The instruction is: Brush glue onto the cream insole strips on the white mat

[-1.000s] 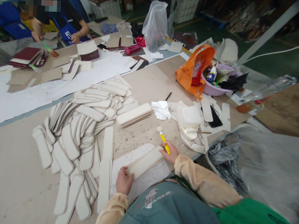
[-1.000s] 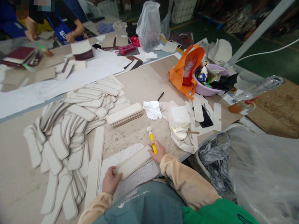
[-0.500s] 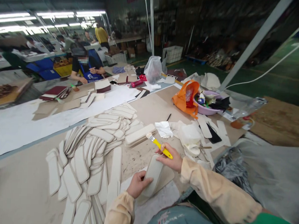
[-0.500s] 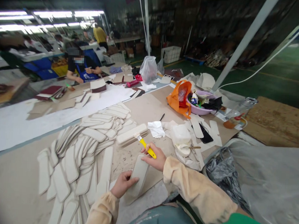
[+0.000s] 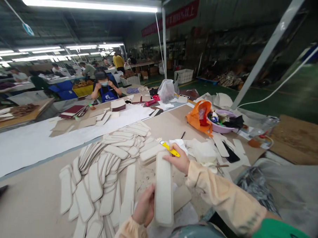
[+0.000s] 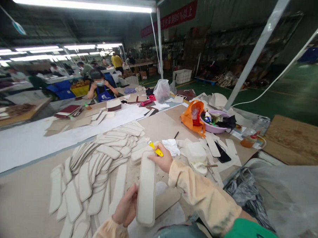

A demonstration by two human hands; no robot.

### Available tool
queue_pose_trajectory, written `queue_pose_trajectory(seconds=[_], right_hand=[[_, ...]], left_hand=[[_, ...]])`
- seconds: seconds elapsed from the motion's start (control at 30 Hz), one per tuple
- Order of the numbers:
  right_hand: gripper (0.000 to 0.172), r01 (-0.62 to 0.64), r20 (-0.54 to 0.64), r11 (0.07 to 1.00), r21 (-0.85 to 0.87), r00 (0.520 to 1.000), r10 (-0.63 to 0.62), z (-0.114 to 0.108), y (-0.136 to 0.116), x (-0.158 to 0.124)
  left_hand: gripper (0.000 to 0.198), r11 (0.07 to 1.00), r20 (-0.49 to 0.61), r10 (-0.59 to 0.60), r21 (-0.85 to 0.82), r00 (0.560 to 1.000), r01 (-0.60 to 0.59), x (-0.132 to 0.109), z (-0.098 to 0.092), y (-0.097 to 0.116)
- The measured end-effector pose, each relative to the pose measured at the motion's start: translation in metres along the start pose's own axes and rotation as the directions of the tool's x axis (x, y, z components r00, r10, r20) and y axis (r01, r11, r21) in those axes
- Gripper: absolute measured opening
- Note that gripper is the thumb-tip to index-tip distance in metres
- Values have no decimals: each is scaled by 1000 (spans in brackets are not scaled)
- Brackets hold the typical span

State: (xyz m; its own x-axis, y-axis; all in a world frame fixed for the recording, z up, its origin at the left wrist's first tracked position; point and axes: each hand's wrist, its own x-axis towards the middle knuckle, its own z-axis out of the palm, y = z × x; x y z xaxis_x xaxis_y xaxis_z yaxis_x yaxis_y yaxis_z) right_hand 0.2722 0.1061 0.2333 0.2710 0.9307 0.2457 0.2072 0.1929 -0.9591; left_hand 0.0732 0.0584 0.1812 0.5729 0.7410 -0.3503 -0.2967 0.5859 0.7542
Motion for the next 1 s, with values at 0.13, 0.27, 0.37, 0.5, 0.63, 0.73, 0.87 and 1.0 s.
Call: queue_pose_trajectory(seconds=[0.13, 0.27, 0.37, 0.5, 0.63, 0.73, 0.87, 1.0], right_hand=[[39, -6, 11, 1000, 0, 1000, 6, 0, 9, 11], [39, -20, 33, 999, 27, 999, 19, -1, 19, 16], [38, -10, 40, 1000, 26, 999, 9, -3, 24, 18], [37, 10, 44, 1000, -1, 999, -10, -9, 31, 20], [37, 23, 35, 1000, -7, 999, -23, -18, 38, 20], [37, -17, 34, 1000, 26, 999, 16, -23, 41, 17], [39, -86, 15, 994, 71, 996, 85, -26, 43, 13], [37, -94, 8, 993, 78, 996, 94, -26, 47, 15]], left_hand=[[44, 993, 58, -68, -96, 996, 74, -13, -7, -8], [52, 998, 145, -44, -41, 988, 50, -22, -7, -16], [57, 999, 160, -41, -19, 986, 44, -22, -4, -17], [57, 999, 142, -44, -6, 989, 45, -19, -1, -16], [59, 998, 159, -56, -13, 986, 59, -15, 3, -16], [60, 997, 158, -66, -20, 985, 70, -13, 6, -17], [59, 997, 127, -76, -15, 989, 79, -11, 7, -19], [60, 996, 114, -76, -27, 991, 80, -9, 8, -21]])
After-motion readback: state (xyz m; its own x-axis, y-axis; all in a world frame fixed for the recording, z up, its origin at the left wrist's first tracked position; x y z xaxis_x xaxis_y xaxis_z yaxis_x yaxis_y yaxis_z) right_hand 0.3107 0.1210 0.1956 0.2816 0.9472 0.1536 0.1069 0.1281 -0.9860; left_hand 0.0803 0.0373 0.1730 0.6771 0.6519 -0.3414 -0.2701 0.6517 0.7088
